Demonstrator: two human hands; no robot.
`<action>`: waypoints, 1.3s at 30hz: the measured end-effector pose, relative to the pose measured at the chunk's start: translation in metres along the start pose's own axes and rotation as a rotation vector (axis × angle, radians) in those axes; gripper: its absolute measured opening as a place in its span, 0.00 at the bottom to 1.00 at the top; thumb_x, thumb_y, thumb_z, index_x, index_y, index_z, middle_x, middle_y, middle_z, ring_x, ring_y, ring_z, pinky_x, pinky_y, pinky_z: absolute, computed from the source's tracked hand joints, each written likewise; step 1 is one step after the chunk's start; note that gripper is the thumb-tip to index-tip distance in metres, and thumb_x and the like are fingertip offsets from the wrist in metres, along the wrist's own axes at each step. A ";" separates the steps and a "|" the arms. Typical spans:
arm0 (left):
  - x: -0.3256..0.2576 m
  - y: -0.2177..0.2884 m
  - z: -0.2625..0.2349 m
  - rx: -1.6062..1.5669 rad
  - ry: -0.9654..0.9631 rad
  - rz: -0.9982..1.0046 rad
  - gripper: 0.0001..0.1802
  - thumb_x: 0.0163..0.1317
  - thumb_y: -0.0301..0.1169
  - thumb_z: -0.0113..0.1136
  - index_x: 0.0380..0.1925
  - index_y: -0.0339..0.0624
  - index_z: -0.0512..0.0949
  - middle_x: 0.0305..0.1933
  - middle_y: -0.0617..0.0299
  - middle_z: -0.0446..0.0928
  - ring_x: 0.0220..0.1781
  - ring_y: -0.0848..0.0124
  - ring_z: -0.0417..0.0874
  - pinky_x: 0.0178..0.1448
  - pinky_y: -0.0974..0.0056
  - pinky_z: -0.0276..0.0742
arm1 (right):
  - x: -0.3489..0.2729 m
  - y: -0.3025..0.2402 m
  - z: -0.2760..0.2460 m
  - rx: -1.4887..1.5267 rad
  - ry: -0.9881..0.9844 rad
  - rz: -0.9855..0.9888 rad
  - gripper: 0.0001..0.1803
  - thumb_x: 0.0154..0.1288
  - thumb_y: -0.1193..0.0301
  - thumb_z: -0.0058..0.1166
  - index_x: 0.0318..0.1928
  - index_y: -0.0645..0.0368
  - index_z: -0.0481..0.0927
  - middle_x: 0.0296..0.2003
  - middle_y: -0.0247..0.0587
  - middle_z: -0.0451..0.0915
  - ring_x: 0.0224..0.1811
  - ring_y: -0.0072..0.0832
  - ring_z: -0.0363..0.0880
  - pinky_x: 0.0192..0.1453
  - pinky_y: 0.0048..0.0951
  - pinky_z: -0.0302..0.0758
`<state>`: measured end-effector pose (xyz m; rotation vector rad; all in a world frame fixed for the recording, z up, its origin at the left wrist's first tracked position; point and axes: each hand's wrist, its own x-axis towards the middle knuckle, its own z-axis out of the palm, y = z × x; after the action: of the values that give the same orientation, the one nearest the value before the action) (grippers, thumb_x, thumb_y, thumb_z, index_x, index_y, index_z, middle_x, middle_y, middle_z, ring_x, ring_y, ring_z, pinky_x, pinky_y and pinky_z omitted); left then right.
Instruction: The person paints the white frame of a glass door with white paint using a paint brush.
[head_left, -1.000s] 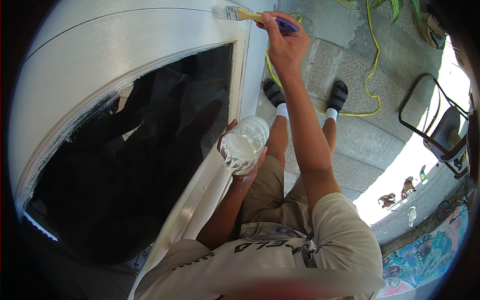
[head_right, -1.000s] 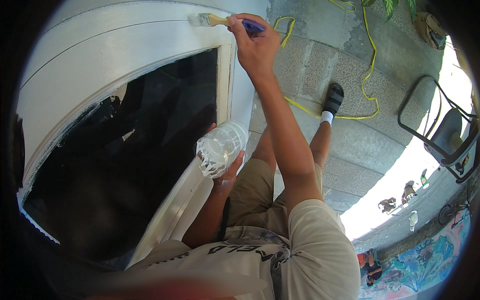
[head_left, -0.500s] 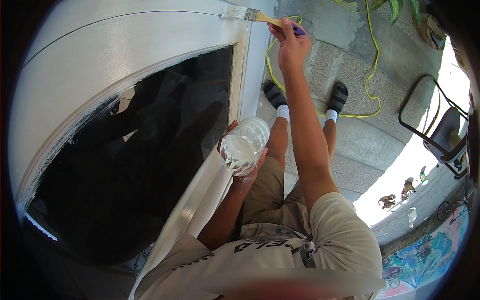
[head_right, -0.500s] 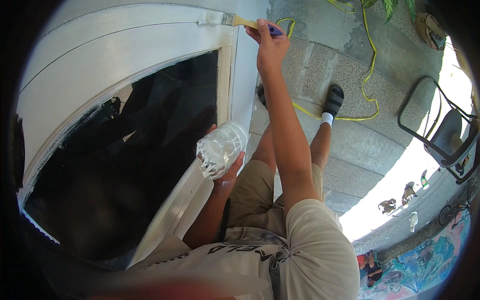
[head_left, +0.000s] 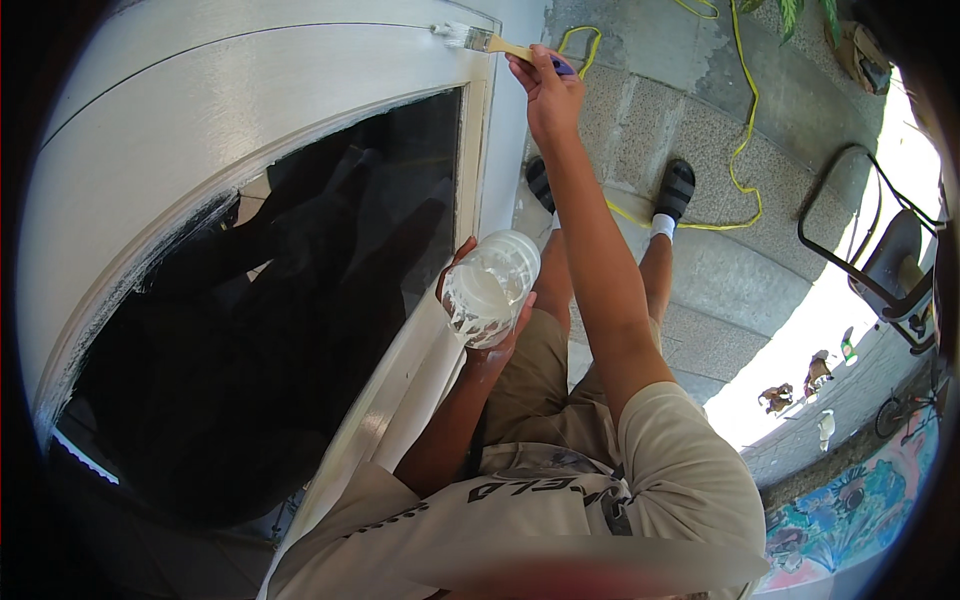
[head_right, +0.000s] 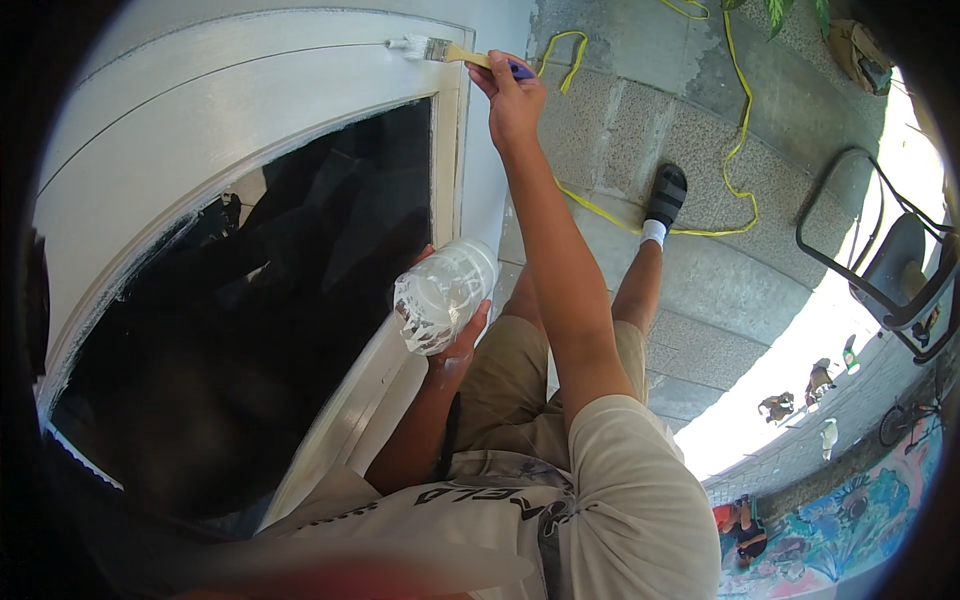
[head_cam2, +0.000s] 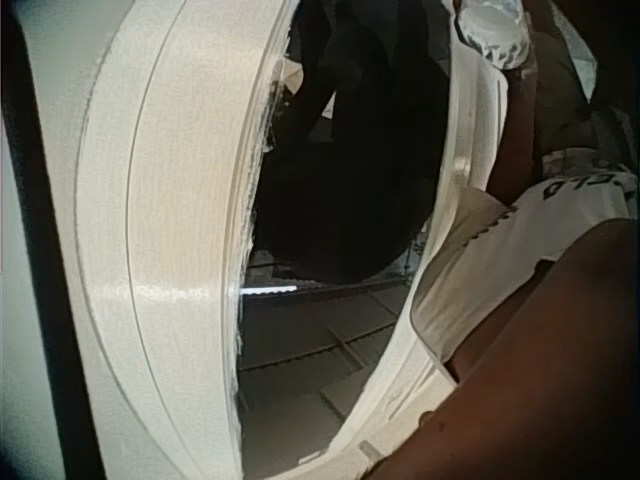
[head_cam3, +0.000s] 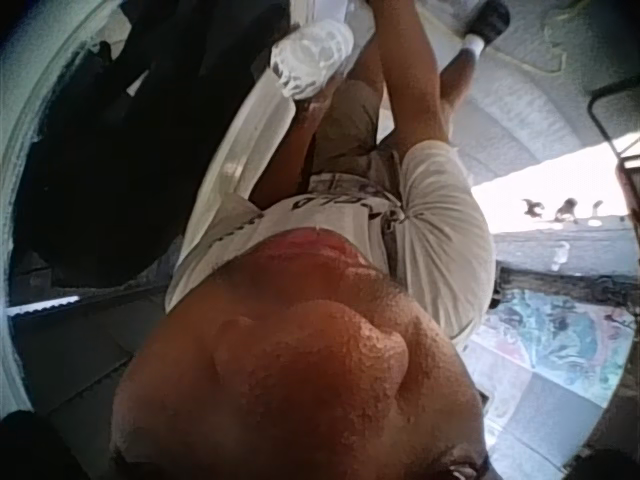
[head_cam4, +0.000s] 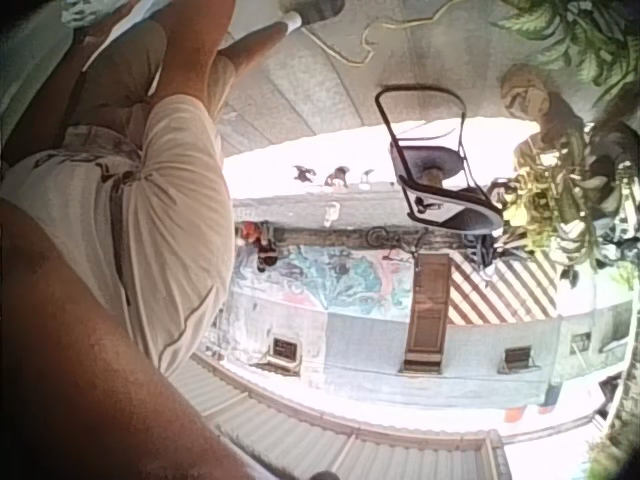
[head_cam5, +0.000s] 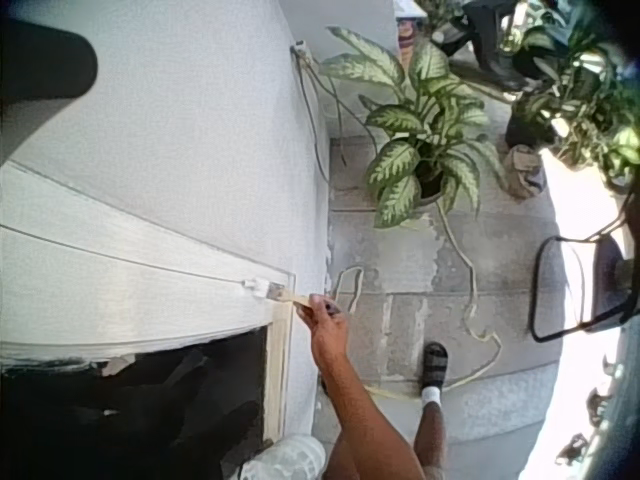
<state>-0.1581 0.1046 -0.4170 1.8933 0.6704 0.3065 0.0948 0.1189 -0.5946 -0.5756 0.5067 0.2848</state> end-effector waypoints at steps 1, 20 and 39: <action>0.001 0.001 0.001 -0.009 -0.016 -0.014 0.51 0.46 0.27 0.75 0.69 0.38 0.57 0.71 0.48 0.62 0.70 0.57 0.67 0.73 0.52 0.69 | 0.003 0.001 -0.001 -0.079 0.034 -0.026 0.10 0.72 0.74 0.59 0.45 0.70 0.79 0.41 0.52 0.84 0.43 0.43 0.88 0.50 0.34 0.88; 0.004 0.006 0.003 0.008 -0.013 0.000 0.50 0.48 0.26 0.75 0.70 0.37 0.56 0.71 0.48 0.62 0.71 0.57 0.67 0.73 0.53 0.69 | 0.000 -0.010 0.009 -0.002 0.014 -0.019 0.12 0.70 0.74 0.61 0.45 0.74 0.79 0.39 0.51 0.84 0.39 0.40 0.88 0.48 0.32 0.90; 0.000 0.002 0.005 -0.047 0.020 -0.014 0.51 0.48 0.29 0.76 0.70 0.38 0.55 0.71 0.46 0.62 0.72 0.55 0.65 0.74 0.50 0.66 | -0.052 -0.036 0.036 -0.890 -0.184 -0.494 0.07 0.62 0.75 0.69 0.40 0.64 0.88 0.34 0.40 0.87 0.37 0.23 0.86 0.43 0.26 0.82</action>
<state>-0.1551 0.1006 -0.4172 1.8419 0.6842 0.3302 0.0781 0.1049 -0.5254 -1.4949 0.0187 0.0733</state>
